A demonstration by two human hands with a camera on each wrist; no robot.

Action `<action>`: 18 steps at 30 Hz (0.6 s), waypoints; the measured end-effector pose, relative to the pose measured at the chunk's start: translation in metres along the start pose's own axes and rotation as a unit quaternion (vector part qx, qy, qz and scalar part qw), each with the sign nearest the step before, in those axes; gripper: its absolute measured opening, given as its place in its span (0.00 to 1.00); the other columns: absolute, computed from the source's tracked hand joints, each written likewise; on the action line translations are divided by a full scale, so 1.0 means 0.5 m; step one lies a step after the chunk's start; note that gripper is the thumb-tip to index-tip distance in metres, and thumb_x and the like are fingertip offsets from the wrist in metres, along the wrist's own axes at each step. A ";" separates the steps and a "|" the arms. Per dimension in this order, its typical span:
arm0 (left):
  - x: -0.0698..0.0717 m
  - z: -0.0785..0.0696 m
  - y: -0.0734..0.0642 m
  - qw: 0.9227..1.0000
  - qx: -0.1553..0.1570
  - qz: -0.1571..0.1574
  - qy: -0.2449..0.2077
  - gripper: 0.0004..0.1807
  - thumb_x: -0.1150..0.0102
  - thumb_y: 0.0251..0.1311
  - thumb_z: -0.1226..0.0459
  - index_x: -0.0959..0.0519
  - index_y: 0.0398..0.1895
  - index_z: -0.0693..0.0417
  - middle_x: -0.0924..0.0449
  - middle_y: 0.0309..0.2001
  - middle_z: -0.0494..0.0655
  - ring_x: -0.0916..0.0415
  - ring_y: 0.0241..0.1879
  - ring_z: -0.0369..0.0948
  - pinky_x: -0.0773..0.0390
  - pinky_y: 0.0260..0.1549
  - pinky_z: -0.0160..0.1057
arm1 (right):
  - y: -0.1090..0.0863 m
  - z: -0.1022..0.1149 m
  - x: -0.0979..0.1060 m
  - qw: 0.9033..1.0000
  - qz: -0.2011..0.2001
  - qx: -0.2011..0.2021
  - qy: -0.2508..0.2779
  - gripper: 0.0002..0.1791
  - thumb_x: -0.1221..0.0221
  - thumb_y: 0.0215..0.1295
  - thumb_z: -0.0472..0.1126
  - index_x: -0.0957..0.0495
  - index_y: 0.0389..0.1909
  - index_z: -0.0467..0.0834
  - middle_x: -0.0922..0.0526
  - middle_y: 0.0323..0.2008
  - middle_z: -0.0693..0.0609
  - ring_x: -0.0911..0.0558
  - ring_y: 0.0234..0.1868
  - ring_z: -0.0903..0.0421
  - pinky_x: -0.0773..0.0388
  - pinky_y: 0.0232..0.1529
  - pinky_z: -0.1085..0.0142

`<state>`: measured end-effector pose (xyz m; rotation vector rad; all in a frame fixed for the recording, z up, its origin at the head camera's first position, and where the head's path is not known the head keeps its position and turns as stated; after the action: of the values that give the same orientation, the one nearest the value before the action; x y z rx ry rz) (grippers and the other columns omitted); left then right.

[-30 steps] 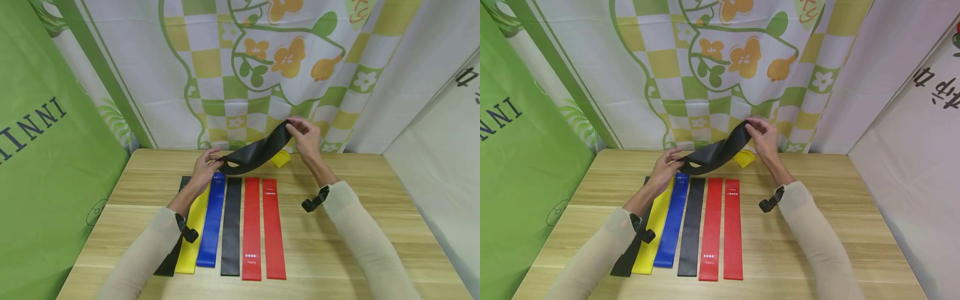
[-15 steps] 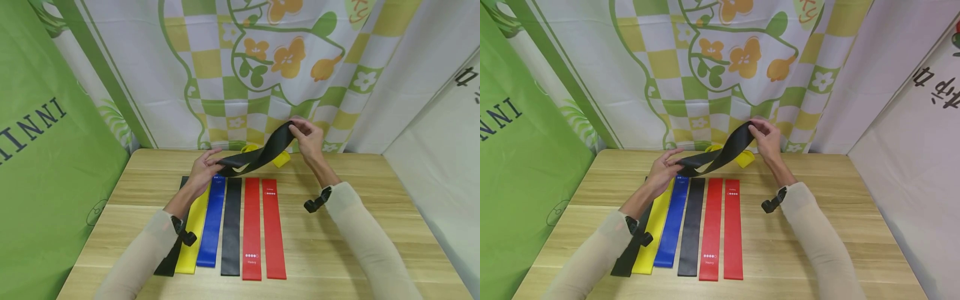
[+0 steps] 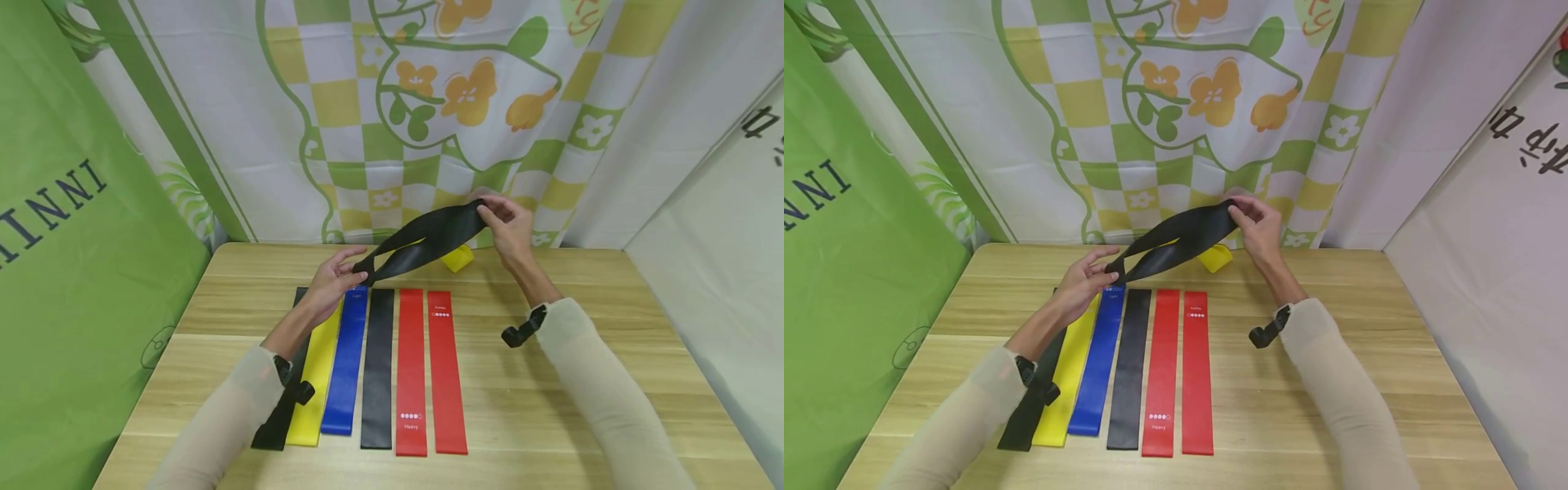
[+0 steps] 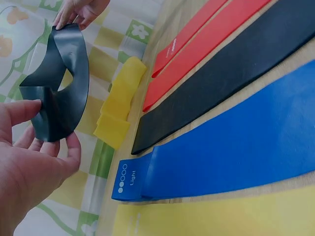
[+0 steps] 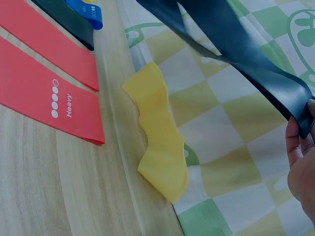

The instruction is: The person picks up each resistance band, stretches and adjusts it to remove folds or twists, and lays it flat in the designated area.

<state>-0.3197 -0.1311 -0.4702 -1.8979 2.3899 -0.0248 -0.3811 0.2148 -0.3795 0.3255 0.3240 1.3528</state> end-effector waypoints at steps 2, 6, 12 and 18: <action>-0.002 -0.001 -0.003 1.000 -0.002 0.007 0.007 0.30 0.38 0.72 0.72 0.29 0.76 0.55 0.19 0.51 0.52 0.24 0.48 0.45 0.20 0.48 0.35 | -0.006 0.012 -0.002 1.000 0.004 -0.004 -0.005 0.15 0.34 0.68 0.26 0.19 0.51 0.20 0.13 0.34 0.60 0.20 0.33 0.64 0.24 0.36 0.76; -0.003 -0.005 -0.009 0.999 -0.007 0.020 0.034 0.31 0.35 0.71 0.69 0.28 0.76 0.54 0.27 0.53 0.48 0.31 0.59 0.47 0.26 0.57 0.39 | -0.012 0.020 -0.001 1.000 0.006 -0.006 -0.008 0.15 0.34 0.67 0.25 0.19 0.52 0.20 0.13 0.33 0.60 0.20 0.33 0.65 0.24 0.36 0.77; -0.007 -0.016 -0.017 0.995 -0.028 0.038 0.082 0.38 0.26 0.64 0.67 0.30 0.77 0.51 0.31 0.68 0.54 0.38 0.73 0.54 0.35 0.73 0.58 | 0.002 -0.022 0.012 1.000 -0.002 0.004 -0.013 0.16 0.32 0.68 0.28 0.17 0.53 0.23 0.14 0.33 0.64 0.19 0.33 0.66 0.23 0.36 0.77; -0.014 -0.024 -0.020 0.991 -0.049 0.049 0.112 0.42 0.26 0.60 0.73 0.30 0.77 0.50 0.36 0.78 0.52 0.37 0.75 0.58 0.35 0.72 0.65 | 0.002 -0.027 0.016 1.000 -0.003 0.010 -0.008 0.16 0.31 0.68 0.30 0.17 0.53 0.25 0.13 0.34 0.63 0.18 0.33 0.65 0.23 0.36 0.76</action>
<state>-0.3095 -0.1270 -0.4571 -1.9089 2.6755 -0.1218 -0.3861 0.2233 -0.3916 0.3525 0.3252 1.3416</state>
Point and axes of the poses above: each hand's wrist, its own y-axis towards the middle knuckle, its own x-axis out of the back of the hand, z = x × y, the point moved 8 cm from there along y, towards the middle knuckle
